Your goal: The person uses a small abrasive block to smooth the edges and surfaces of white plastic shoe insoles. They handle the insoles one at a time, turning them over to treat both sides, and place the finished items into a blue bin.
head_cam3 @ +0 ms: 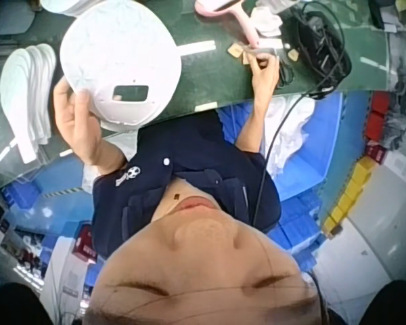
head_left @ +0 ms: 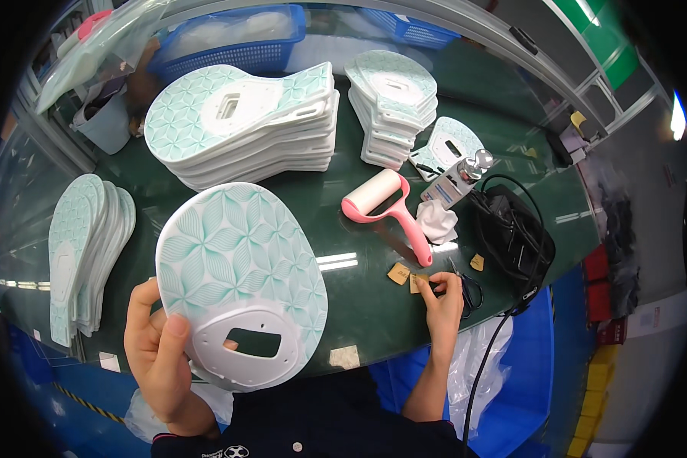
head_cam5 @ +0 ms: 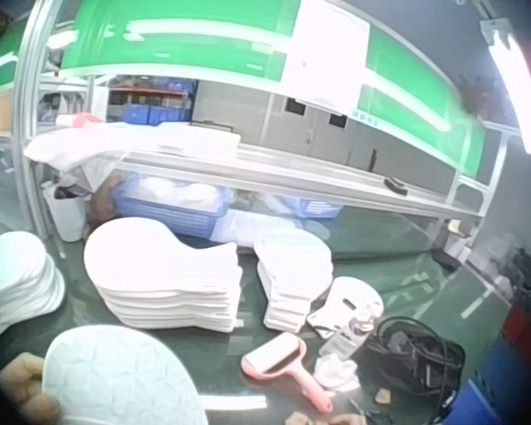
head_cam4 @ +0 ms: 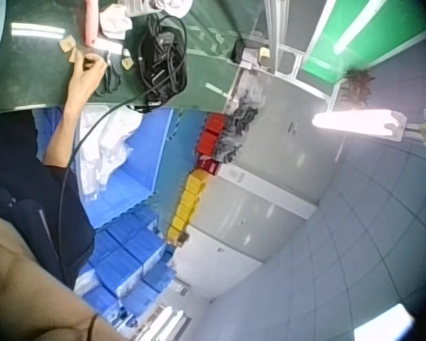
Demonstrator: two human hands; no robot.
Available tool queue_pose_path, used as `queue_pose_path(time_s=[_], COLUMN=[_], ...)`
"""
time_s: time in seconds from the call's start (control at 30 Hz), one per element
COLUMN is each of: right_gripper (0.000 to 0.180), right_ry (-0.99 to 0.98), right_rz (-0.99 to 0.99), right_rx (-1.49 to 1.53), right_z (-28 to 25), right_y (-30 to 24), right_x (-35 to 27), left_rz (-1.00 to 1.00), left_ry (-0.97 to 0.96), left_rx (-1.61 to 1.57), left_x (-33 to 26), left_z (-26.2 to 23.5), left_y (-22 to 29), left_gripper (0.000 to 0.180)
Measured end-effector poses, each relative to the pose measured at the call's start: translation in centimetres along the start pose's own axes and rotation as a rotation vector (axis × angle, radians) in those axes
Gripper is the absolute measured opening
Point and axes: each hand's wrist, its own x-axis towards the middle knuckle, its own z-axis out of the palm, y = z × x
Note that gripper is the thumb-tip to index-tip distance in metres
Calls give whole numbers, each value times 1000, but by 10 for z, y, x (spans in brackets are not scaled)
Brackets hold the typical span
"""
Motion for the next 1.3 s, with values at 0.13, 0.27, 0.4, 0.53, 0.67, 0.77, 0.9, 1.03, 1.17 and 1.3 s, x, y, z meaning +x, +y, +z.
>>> queue_pose_path(time_s=[0.13,0.27,0.4,0.53,0.67,0.77,0.9,1.03,1.17,1.3], right_gripper=[14,18,19,16,31,31,30,29,29,29], right_ry=[0,53,-13,-81,-222,-314,-324,-302,-310,-326], right_rz=[88,30,-88,-439,-600,-593,-641,-636,-608,-623], right_rx=[423,754,982,1124,1231,1219,1209,1173,1180,1117], right_z=[2,-18,-23,-22,-9,-3,0,1,-1,-2], right_y=[2,-38,-120,-171,-198,-201,-200,-201,-205,-201], right_x=[0,-8,-29,-54,-68,-70,-69,-72,-73,-71], left_rz=[0,-130,-94,-63,3,42,97,188,192,187], left_ry=[-36,-103,-320,-400,-445,-414,-426,-466,-464,-455], left_rx=[25,-59,-76,-234,-185,-121,-165,-195,-212,-229], left_x=[-1,-1,-3,-7,-8,-13,-15,-15,-16,-17], left_z=[-5,7,9,17,21,21,22,21,22,23], left_y=[1,12,17,19,13,16,13,8,5,5], left_gripper=[33,29,25,27,26,25,24,25,25,25])
